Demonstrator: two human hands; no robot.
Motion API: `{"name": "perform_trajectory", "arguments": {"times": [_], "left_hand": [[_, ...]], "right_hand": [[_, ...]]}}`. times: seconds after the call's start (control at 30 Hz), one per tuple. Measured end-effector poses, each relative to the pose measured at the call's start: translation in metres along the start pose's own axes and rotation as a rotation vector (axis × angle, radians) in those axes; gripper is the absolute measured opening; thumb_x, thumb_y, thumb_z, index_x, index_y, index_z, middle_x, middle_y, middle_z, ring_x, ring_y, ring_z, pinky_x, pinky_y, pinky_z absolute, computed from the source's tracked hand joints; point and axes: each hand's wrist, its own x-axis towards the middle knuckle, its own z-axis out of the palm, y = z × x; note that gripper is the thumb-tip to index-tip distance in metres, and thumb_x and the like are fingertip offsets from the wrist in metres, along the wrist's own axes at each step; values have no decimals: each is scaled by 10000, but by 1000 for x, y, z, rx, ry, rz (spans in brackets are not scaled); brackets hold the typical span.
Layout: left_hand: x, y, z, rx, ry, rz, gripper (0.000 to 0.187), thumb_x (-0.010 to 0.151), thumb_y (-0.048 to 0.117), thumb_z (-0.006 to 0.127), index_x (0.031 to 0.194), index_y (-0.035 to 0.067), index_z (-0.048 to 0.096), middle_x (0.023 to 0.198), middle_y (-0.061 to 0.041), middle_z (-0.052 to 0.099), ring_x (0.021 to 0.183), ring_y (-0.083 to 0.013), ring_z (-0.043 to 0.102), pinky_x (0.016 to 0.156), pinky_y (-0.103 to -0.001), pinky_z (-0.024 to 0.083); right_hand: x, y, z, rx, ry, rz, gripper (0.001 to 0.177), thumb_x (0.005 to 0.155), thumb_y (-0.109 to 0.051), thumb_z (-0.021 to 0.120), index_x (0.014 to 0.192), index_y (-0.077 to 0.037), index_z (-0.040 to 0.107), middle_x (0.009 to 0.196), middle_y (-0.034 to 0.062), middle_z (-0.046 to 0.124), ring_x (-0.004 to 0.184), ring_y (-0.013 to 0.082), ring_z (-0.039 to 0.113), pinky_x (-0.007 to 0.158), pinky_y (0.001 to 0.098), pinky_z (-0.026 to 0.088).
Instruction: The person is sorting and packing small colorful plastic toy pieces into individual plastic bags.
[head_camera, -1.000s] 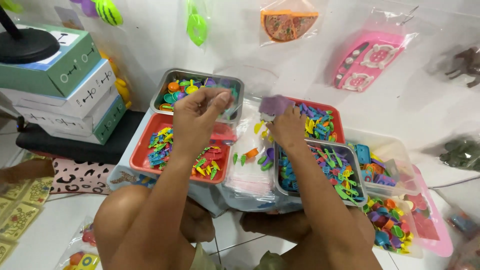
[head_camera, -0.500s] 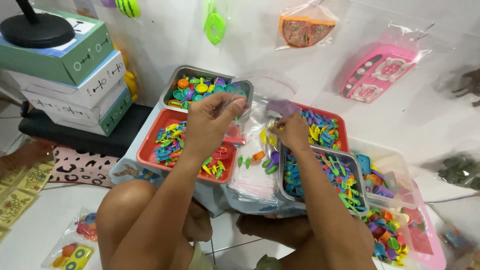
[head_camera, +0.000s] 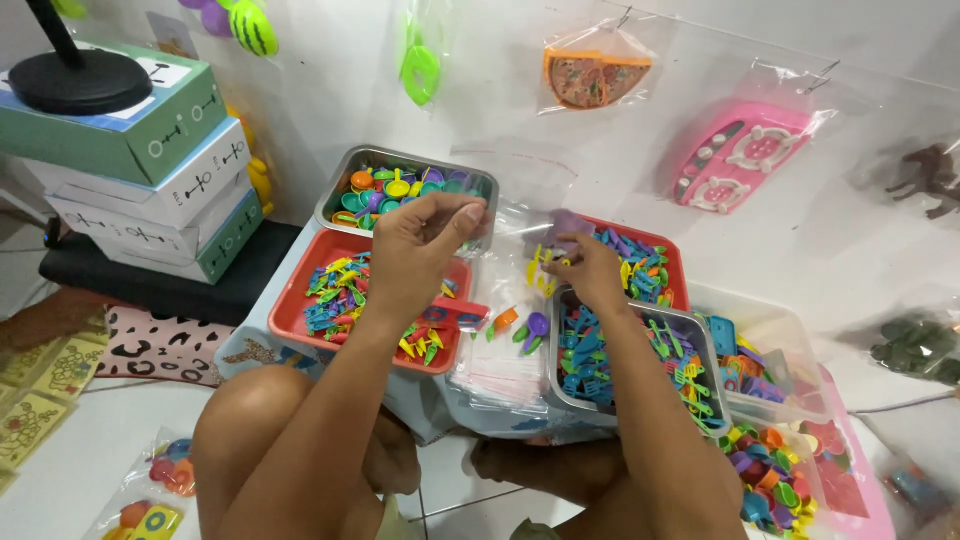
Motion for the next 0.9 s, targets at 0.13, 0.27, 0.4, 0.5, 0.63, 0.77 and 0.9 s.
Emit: {"name": "perform_trajectory", "arguments": {"times": [0.13,0.27,0.4,0.5,0.63,0.77,0.9], "left_hand": [[1,-4,-1,-32,-11,1,133,949,141,731,1057,83,784,912,-124,784,898,-198,754,849,-345,632],[-2,3,7,-64,-2,-7,132,946,130,725,1056,76,776,894,-105,786,887,-166,751,832,-318,640],[-9,10,19,-123,-39,-7,129,927,119,737,1039,74,779,900,-126,790,865,-199,772,807,-327,652],[-14,7,32,-138,-93,-27,141,908,122,757,1035,65,778,885,-129,787,856,-213,777,798,-327,652],[-22,6,44,-214,-250,-68,195,890,62,736,1057,-38,740,922,-102,777,788,-126,725,793,-251,632],[-32,5,65,-93,-294,-56,177,870,34,763,1042,-4,773,867,-56,784,735,-81,715,683,-180,571],[-41,9,79,88,-284,68,155,857,85,787,977,-13,791,651,12,671,532,-24,449,475,-175,340]], "right_hand": [[-7,-4,-12,149,-33,65,544,746,-135,869,1261,-67,708,823,99,749,720,188,717,668,281,573],[-22,-11,-34,165,-45,25,353,792,-179,842,1130,-92,787,789,89,732,699,167,656,650,319,541],[-41,-11,-63,331,58,-49,231,895,-229,818,1082,-96,782,709,87,675,641,139,624,622,249,490],[-63,-16,-87,569,170,-142,139,949,-141,770,1048,-52,733,795,106,674,678,161,664,653,255,541],[-109,-48,-135,1009,357,-219,118,1001,22,605,1060,-78,628,844,57,700,738,124,703,662,190,586],[-145,-64,-152,1030,477,-376,112,1010,-152,696,1046,-90,611,895,54,698,709,104,667,629,153,553],[-163,-92,-145,970,264,-678,173,969,-269,773,1035,-150,666,898,17,639,789,151,610,789,302,501]]}}
